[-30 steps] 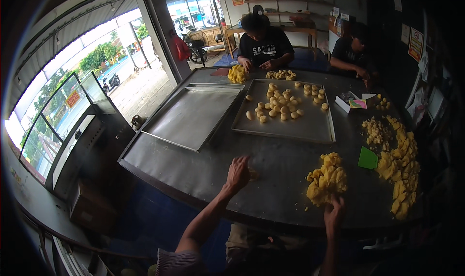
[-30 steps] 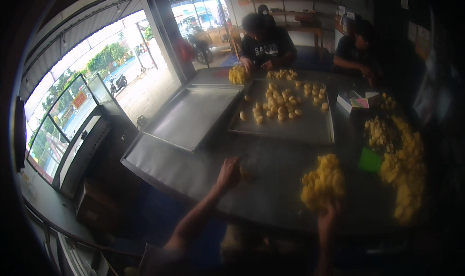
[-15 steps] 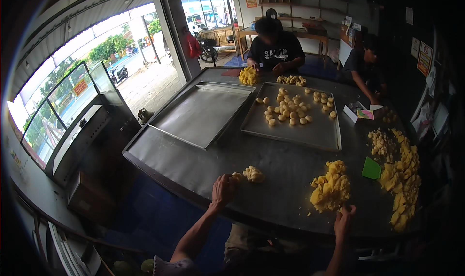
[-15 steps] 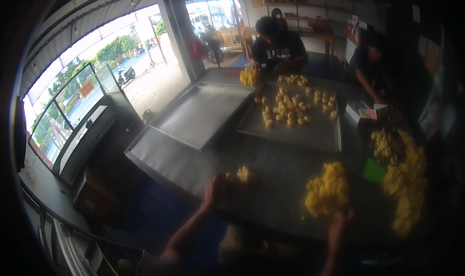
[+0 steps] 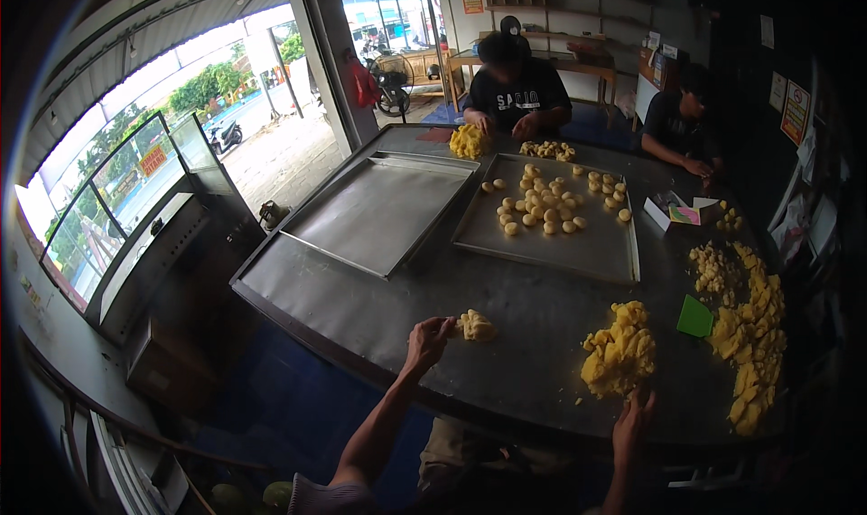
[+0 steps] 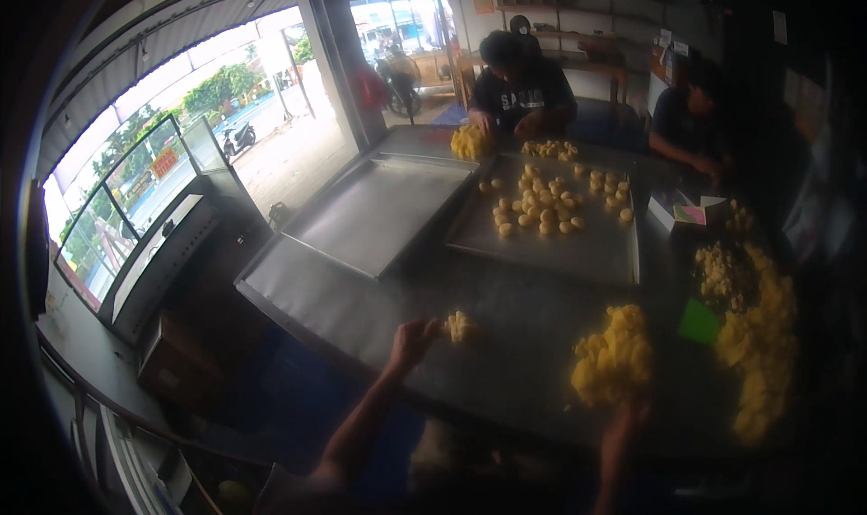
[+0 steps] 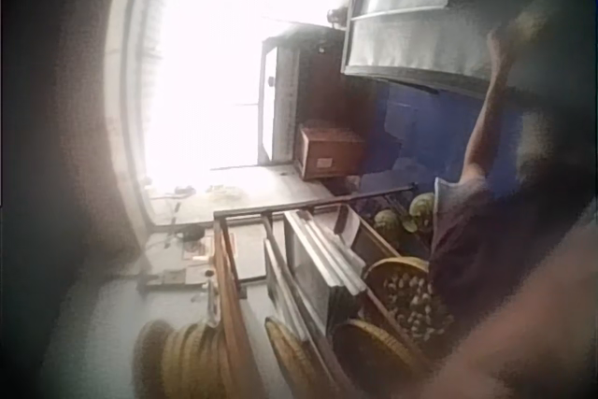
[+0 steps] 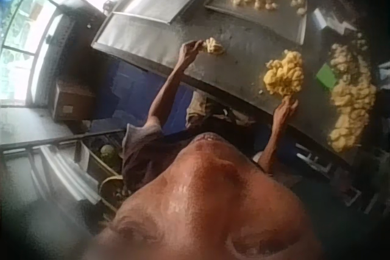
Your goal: The person shapes portions of dough by hand on a table, placing the rounded dough onto a tray, and later uses a cloth to wipe down a counter surface.
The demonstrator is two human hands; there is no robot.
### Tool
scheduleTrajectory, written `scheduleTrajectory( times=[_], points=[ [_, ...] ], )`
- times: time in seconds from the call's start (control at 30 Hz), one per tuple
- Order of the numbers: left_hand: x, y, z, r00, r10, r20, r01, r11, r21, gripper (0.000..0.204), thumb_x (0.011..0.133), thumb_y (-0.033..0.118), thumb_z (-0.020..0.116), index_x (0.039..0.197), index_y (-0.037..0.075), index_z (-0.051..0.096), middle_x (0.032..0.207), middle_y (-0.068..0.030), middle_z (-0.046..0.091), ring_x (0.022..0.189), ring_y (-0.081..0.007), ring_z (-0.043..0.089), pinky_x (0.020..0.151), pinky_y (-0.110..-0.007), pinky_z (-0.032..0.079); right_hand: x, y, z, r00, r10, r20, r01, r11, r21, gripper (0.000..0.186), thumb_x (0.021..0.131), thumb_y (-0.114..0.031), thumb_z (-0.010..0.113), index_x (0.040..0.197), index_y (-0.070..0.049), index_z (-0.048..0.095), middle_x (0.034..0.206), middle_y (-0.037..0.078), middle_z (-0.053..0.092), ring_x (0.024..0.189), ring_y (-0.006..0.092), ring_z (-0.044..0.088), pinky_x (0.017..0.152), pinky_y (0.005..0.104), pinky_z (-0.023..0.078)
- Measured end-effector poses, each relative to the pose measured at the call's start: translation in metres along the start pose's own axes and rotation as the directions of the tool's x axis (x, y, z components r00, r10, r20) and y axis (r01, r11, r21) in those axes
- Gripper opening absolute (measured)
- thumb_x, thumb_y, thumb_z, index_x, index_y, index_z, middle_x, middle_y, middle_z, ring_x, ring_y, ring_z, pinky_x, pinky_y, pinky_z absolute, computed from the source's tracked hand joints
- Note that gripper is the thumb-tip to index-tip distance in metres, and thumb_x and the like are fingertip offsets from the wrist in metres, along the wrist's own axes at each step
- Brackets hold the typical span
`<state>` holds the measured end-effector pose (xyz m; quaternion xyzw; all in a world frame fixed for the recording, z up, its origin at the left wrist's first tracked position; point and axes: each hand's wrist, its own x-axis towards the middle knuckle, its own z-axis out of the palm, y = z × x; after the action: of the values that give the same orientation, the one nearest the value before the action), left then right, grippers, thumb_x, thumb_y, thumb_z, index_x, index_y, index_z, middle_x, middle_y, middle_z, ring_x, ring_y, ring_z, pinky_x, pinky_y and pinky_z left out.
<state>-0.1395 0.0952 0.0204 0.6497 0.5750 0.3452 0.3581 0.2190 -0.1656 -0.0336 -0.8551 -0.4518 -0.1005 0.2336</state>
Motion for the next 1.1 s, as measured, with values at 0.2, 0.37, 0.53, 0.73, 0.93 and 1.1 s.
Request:
scheduleTrajectory(
  times=[0.2,0.37,0.53,0.73,0.93,1.1],
  points=[
    [0.010,0.004,0.007,0.995,0.044,-0.087,-0.056,0.987,-0.149,0.029,0.091,0.030,0.058,0.091,0.004,0.071,0.081,-0.0126,0.069,0.069,-0.0197,0.066,0.066,-0.035,0.051,0.014,-0.014,-0.020,0.985,0.095,0.147,-0.111,0.988,0.106,0.041,0.091,-0.007,0.058,0.131,-0.004,0.051,0.130,0.022,0.047,0.116,0.0371,0.050,0.095,0.0425,0.044],
    [0.029,-0.013,0.020,0.875,0.451,-0.176,-0.387,0.869,0.308,0.014,0.083,0.016,0.063,0.087,0.003,0.068,0.085,-0.0125,0.066,0.079,-0.0289,0.065,0.070,-0.039,0.052,0.015,0.000,0.001,0.997,0.076,0.004,-0.076,0.989,0.126,0.033,0.088,-0.009,0.062,0.120,-0.003,0.061,0.123,0.022,0.053,0.111,0.0368,0.054,0.093,0.0426,0.045],
    [0.025,-0.015,0.014,0.819,0.545,0.181,-0.567,0.718,0.403,0.012,0.075,0.007,0.060,0.085,0.002,0.065,0.088,-0.0168,0.064,0.086,-0.0355,0.063,0.075,-0.045,0.050,0.030,-0.010,-0.022,0.980,0.063,0.186,-0.089,0.987,0.135,0.025,0.085,-0.005,0.063,0.110,0.001,0.065,0.115,0.021,0.056,0.104,0.0366,0.057,0.088,0.0426,0.047],
    [-0.010,0.003,0.019,0.894,0.437,0.104,-0.448,0.850,0.277,0.019,0.076,0.002,0.050,0.091,0.000,0.062,0.091,-0.0212,0.064,0.089,-0.0391,0.061,0.075,-0.047,0.049,0.032,0.025,-0.010,0.998,0.049,0.026,-0.052,0.988,0.146,0.025,0.086,-0.001,0.059,0.111,0.002,0.062,0.111,0.019,0.051,0.101,0.0357,0.057,0.084,0.0412,0.047],
    [-0.057,0.001,0.026,0.811,0.557,0.180,-0.574,0.697,0.429,0.042,0.078,0.003,0.050,0.120,0.001,0.051,0.105,-0.0195,0.060,0.095,-0.0373,0.059,0.079,-0.044,0.049,0.000,0.008,-0.014,0.998,-0.051,-0.046,0.054,0.996,0.068,0.034,0.090,-0.005,0.058,0.124,-0.001,0.055,0.130,0.022,0.046,0.114,0.0367,0.052,0.094,0.0415,0.045],
    [-0.069,0.015,0.058,0.775,0.494,0.395,-0.595,0.781,0.191,0.039,0.083,0.013,0.057,0.122,0.005,0.054,0.113,-0.0172,0.060,0.103,-0.0401,0.058,0.086,-0.044,0.048,0.013,-0.003,-0.026,0.991,0.110,0.081,-0.124,0.972,0.197,0.030,0.091,-0.007,0.058,0.120,-0.002,0.059,0.122,0.021,0.054,0.113,0.0357,0.053,0.094,0.0417,0.045]
  ],
)
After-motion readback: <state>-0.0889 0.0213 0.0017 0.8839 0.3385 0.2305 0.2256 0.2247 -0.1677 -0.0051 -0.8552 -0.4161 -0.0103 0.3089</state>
